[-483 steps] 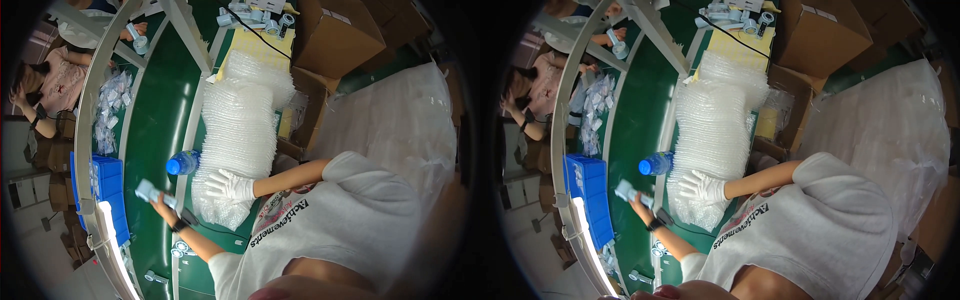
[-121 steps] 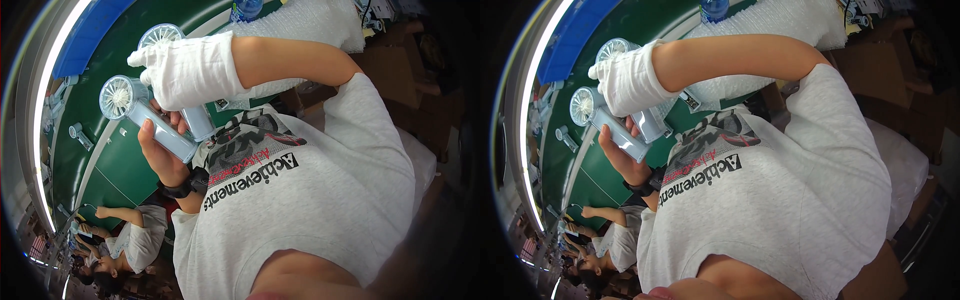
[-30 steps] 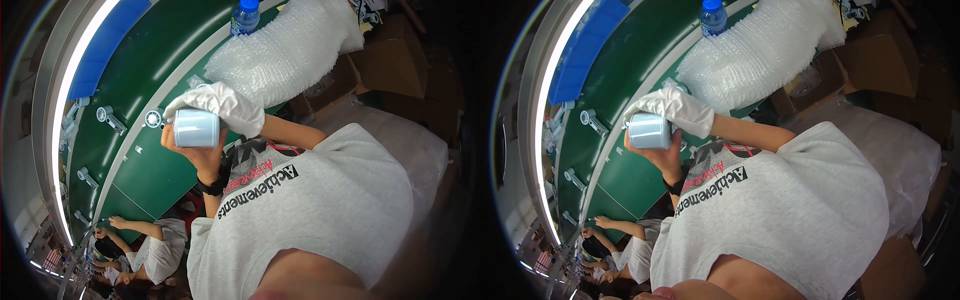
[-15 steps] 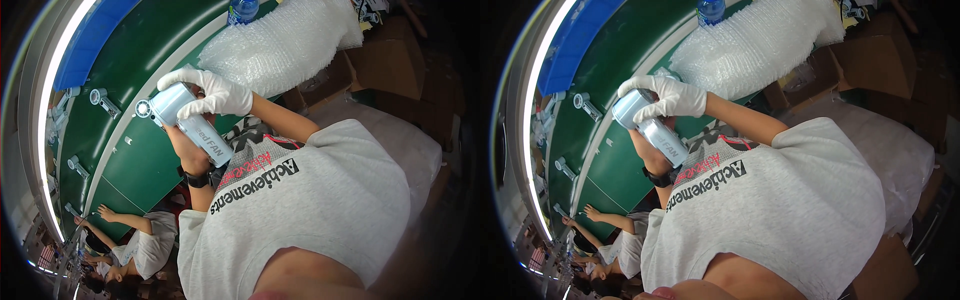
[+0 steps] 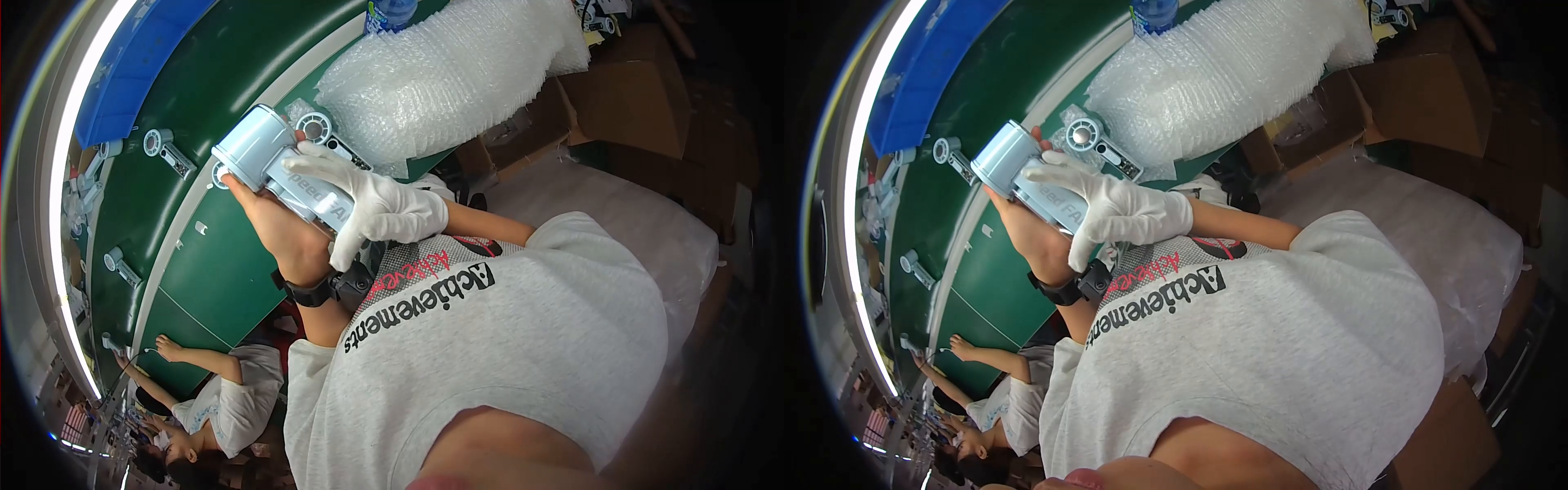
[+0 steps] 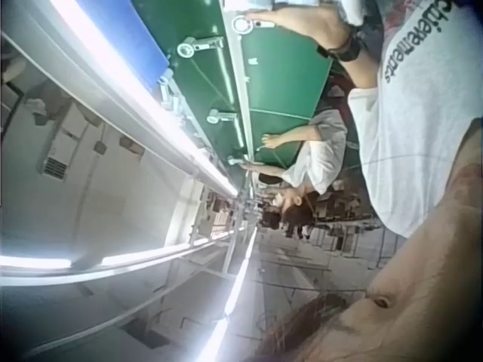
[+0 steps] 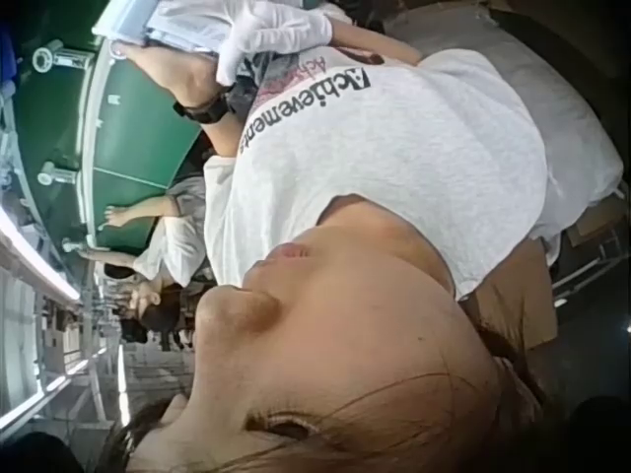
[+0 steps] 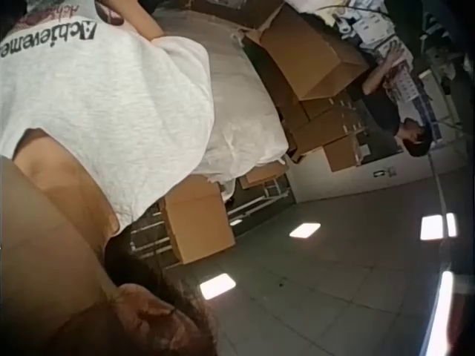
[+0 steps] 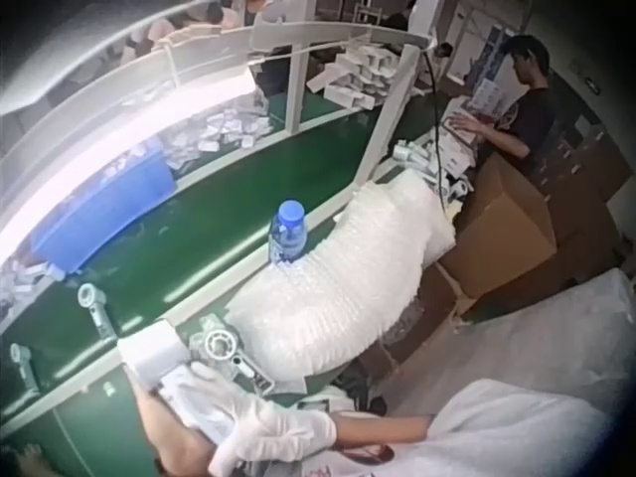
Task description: The person picks up a handheld fan, turns it over, and slides it into a bubble wrap sleeve. They then place the packaged fan on the table and repeat the process with several other fans.
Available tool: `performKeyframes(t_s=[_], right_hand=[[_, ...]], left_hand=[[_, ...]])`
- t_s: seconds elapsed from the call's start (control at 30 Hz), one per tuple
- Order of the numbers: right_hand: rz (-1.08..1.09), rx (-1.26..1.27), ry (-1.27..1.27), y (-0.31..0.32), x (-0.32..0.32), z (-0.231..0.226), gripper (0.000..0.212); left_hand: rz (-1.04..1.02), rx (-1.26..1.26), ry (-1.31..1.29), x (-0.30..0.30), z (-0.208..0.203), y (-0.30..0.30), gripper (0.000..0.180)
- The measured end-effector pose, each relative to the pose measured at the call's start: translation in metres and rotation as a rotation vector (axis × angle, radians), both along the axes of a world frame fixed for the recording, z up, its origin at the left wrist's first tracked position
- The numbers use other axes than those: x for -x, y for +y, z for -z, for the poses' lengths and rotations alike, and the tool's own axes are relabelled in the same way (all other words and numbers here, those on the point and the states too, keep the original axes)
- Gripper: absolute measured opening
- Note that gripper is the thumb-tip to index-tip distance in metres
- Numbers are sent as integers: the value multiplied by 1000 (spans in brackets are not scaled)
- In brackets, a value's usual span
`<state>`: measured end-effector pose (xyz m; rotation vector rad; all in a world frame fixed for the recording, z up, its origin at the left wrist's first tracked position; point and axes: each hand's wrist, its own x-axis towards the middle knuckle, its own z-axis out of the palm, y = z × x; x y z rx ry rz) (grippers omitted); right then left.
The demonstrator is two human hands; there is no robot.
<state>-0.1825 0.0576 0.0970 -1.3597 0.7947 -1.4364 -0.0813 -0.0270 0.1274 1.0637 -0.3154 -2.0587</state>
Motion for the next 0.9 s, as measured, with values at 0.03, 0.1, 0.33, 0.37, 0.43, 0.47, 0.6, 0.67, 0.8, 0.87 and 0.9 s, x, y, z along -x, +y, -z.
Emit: performKeyframes(t_s=[0.03,0.1,0.33,0.37,0.43,0.47,0.6,0.67,0.8,0.87,0.9], right_hand=[[-52,-19,-15,1,0,-2,40],[-76,-63,-73,3,-1,-6,40],[-58,-20,-288,4,-9,-7,27],[16,-117,-377,4,-13,-8,26],[121,-258,-513,4,-17,-8,29],[151,-302,-560,4,-19,-6,30],[281,-623,-353,17,-14,25,37],[354,-744,-446,22,-7,48,32],[234,-989,-1039,32,18,75,26],[134,-954,-1134,35,27,76,27],[83,-932,-1180,36,30,74,29]], left_hand=[[1,-1,0,-1,0,0,59],[31,35,-21,-4,-2,0,59],[7,138,-73,4,-11,6,58],[-42,187,-112,7,-11,8,58],[-95,246,-154,8,-4,11,57],[47,319,-362,4,12,15,54],[573,808,-614,-14,52,14,52],[581,954,-849,-33,77,7,53],[611,1312,-1396,-50,112,-19,61],[720,1501,-1583,-46,122,-29,69],[721,1513,-1572,-42,126,-29,69]])
